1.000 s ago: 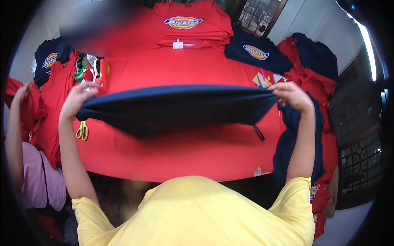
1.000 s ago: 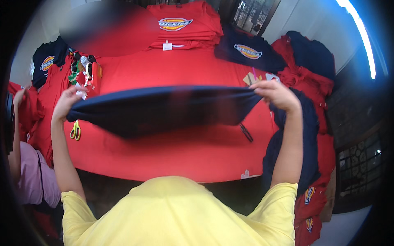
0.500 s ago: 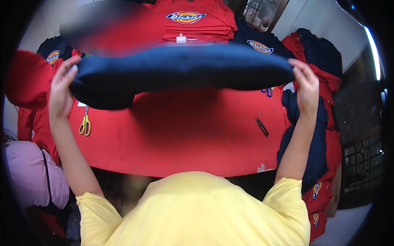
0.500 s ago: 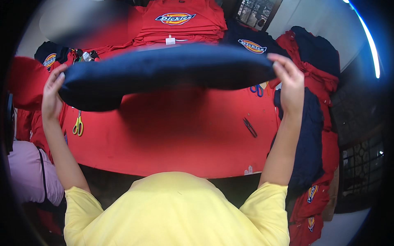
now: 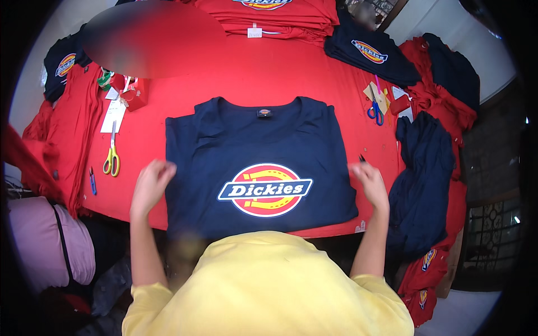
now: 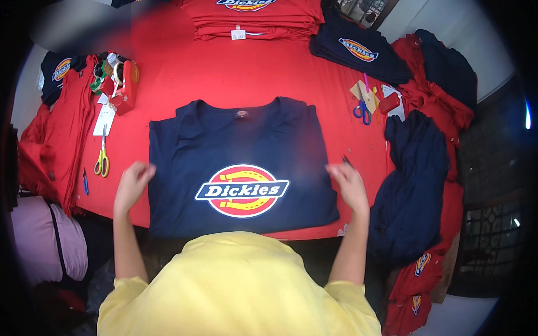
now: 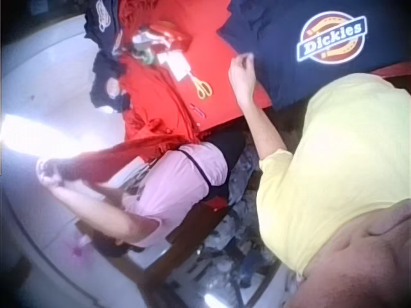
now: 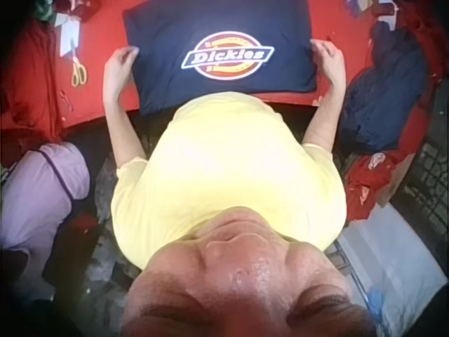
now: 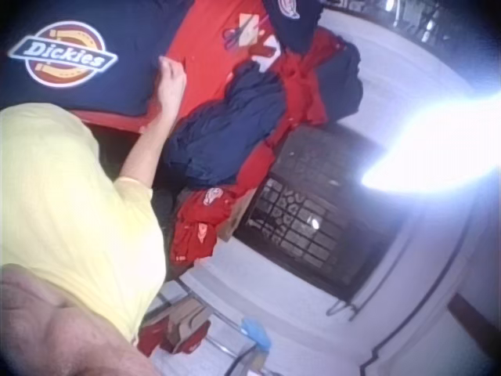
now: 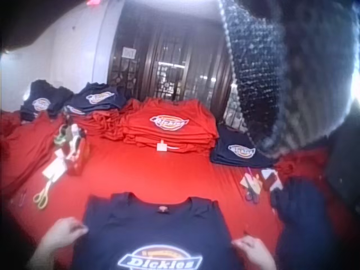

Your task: The person picks up navy tank tops from a table, turns them over to check the labels and fabric, uses a small tool to trim excess threads from the necklines, and refolds them before placing them back on the table.

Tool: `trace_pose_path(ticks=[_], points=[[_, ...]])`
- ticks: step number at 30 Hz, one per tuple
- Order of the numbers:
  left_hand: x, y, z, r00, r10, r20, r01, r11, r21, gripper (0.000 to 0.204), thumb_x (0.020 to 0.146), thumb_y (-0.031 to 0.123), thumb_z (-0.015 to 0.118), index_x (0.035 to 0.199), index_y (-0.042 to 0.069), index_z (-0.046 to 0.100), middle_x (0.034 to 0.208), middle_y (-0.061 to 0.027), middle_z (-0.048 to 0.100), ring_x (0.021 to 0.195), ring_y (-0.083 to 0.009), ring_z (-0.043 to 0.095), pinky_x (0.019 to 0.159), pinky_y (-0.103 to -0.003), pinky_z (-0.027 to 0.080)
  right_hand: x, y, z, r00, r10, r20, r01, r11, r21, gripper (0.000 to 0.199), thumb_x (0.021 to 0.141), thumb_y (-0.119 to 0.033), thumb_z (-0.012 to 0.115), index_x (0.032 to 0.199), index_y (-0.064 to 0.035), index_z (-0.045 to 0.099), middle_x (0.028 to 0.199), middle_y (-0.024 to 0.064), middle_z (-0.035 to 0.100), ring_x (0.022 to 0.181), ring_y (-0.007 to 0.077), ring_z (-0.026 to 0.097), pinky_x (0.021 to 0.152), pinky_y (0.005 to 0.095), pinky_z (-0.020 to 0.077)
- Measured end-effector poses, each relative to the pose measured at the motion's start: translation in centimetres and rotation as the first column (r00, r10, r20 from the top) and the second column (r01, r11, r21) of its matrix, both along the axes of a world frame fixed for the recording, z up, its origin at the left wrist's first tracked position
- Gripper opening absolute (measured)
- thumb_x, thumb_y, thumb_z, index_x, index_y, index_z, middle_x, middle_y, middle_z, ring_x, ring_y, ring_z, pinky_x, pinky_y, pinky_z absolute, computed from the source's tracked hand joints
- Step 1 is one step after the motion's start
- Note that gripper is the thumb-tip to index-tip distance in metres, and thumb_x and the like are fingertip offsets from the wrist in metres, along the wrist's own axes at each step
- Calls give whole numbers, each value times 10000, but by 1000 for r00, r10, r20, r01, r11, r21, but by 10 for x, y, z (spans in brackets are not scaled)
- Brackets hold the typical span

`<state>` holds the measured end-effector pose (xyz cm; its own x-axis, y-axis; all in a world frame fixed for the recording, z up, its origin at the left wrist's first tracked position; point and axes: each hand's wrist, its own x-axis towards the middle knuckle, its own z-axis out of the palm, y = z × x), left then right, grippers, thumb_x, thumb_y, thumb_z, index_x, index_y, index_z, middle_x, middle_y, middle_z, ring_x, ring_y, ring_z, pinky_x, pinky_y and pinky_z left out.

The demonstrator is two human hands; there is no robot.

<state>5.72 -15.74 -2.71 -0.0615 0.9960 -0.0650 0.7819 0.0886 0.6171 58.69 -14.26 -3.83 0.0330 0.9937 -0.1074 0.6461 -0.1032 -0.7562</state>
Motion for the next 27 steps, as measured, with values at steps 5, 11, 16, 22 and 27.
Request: trace_pose_path(ticks=[5, 11, 16, 22, 27], points=[[53, 118, -34, 979, 200, -48, -185, 958, 221, 318, 885, 311, 608, 944, 1, 650, 855, -182, 660, 878, -359, 632, 782, -424, 483, -61, 141, -43, 951, -271, 148, 189, 890, 415, 422, 880, -380, 593, 1042, 3, 665, 1008, 201, 645, 977, 343, 608, 866, 404, 456], [46, 115, -8, 965, 238, 107, -242, 970, 22, 317, 880, 305, 636, 996, 10, 644, 870, -157, 676, 879, -233, 665, 763, -352, 513, -59, 160, -18, 965, -166, -201, 180, 982, 50, 262, 826, -242, 701, 877, 10, 650, 872, 96, 688, 743, 250, 640, 690, 387, 501], [67, 110, -38, -17, 295, 955, 139, 947, -290, 395, 959, 330, 522, 1199, 21, 573, 1050, -111, 674, 956, -232, 657, 861, -351, 535, -84, 146, -24, 218, -223, -950, -250, 929, -275, 560, 985, -413, 381, 1228, 72, 519, 1164, 220, 608, 1088, 312, 600, 948, 400, 485], [48, 181, -41, -135, 363, 922, 257, 911, -322, 456, 985, 350, 438, 1193, -32, 576, 1114, -134, 659, 1004, -234, 646, 894, -361, 529, -80, 186, -31, 96, -127, -987, -294, 944, -150, 603, 1002, -394, 328, 1307, 115, 434, 1237, 239, 566, 1158, 336, 562, 1009, 427, 448], [77, 166, -11, 234, 299, 925, 40, 948, -316, 443, 955, 353, 490, 1080, -51, 624, 979, -143, 673, 865, -189, 653, 772, -309, 535, -89, 175, -6, 394, -206, -896, -93, 961, -262, 465, 974, -298, 433, 1165, 109, 553, 1125, 186, 633, 1058, 278, 613, 947, 367, 487]])
